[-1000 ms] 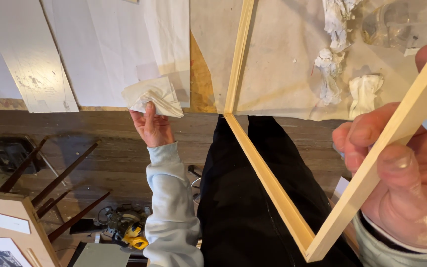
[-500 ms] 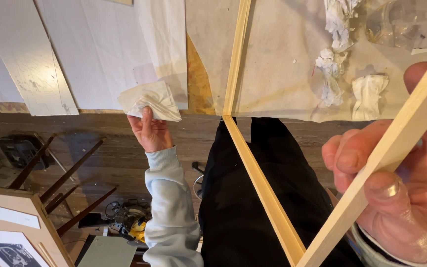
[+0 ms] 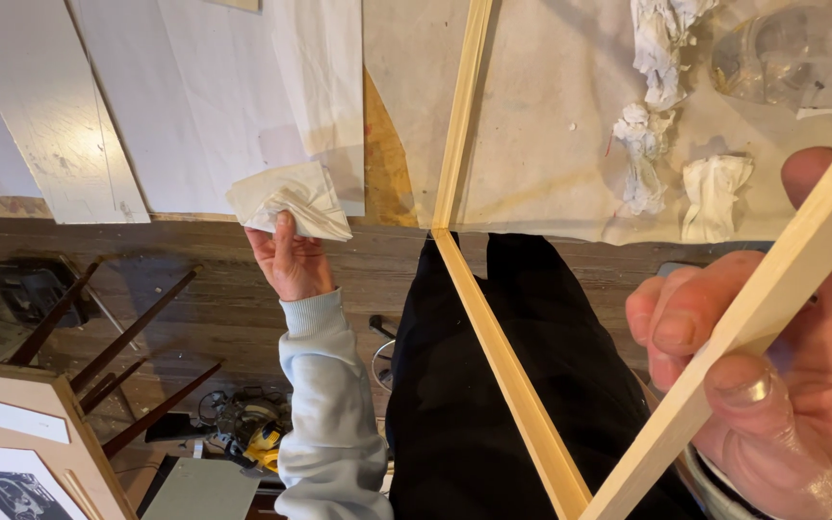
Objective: Cleaning a wooden picture frame and glass pane using a cloth.
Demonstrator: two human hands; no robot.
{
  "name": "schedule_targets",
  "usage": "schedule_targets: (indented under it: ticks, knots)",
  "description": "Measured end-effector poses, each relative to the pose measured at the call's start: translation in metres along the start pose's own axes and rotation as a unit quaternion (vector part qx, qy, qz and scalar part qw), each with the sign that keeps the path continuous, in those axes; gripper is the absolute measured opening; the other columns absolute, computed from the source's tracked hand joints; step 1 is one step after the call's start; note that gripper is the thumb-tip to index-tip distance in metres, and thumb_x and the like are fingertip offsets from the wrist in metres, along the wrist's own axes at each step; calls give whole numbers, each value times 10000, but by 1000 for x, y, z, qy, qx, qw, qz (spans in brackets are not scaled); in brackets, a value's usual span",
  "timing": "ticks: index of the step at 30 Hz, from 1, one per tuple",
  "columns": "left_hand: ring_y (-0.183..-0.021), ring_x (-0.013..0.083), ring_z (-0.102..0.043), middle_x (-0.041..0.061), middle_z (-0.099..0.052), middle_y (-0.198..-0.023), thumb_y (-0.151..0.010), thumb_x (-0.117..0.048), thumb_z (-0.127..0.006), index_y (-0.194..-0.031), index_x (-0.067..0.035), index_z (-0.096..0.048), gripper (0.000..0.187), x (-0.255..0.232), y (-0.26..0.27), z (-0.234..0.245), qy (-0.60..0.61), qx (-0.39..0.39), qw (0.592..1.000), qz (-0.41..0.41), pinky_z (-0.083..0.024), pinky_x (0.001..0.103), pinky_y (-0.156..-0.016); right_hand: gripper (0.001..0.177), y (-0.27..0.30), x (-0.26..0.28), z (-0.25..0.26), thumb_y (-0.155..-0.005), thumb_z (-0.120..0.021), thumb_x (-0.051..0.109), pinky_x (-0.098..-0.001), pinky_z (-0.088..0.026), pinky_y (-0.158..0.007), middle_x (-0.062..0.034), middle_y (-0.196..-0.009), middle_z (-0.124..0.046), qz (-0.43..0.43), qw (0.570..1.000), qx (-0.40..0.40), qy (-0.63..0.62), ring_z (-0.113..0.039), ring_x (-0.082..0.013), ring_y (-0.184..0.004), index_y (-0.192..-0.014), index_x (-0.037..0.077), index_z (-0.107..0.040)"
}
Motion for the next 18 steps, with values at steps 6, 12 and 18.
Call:
schedule_targets:
  ticks: [6,12,18]
  knots:
    - [-1176,228,-686,109,-668,-1329,-1007,-6,-664,-1459,-116,-494,496,0,0,-3,8,-5,1000,0,-613,413,-1005,760,1,1,3,-1064,-741,192,-271,-467,-667,-70,-957,-711,-1,1000,3,11,-587,-152,-708,-1643,168,-249]
    - [-1168,219,-693,102,-672,-1324,-1010,15,-671,-1453,-117,-505,491,3,-1,3,14,-8,1000,2,-625,393,-970,696,7,2,0,-1130,-726,178,-302,-474,-838,-44,-1035,-688,2,1000,4,6,-596,-115,-761,-1649,160,-263]
    - [-1141,230,-705,116,-677,-1310,-993,14,-671,-1451,-113,-500,505,0,0,-1,9,-14,1000,0,-637,386,-925,683,9,-3,11,-1115,-708,127,-306,-424,-755,-78,-1054,-711,-5,999,1,-41,-524,-128,-723,-1637,143,-268]
Point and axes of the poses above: each hand's wrist, its own y-axis away from the middle knuckle, its own z-axis out of the back of the hand, x = y × z, the point moved 10 cm from there along -y, towards the middle knuckle
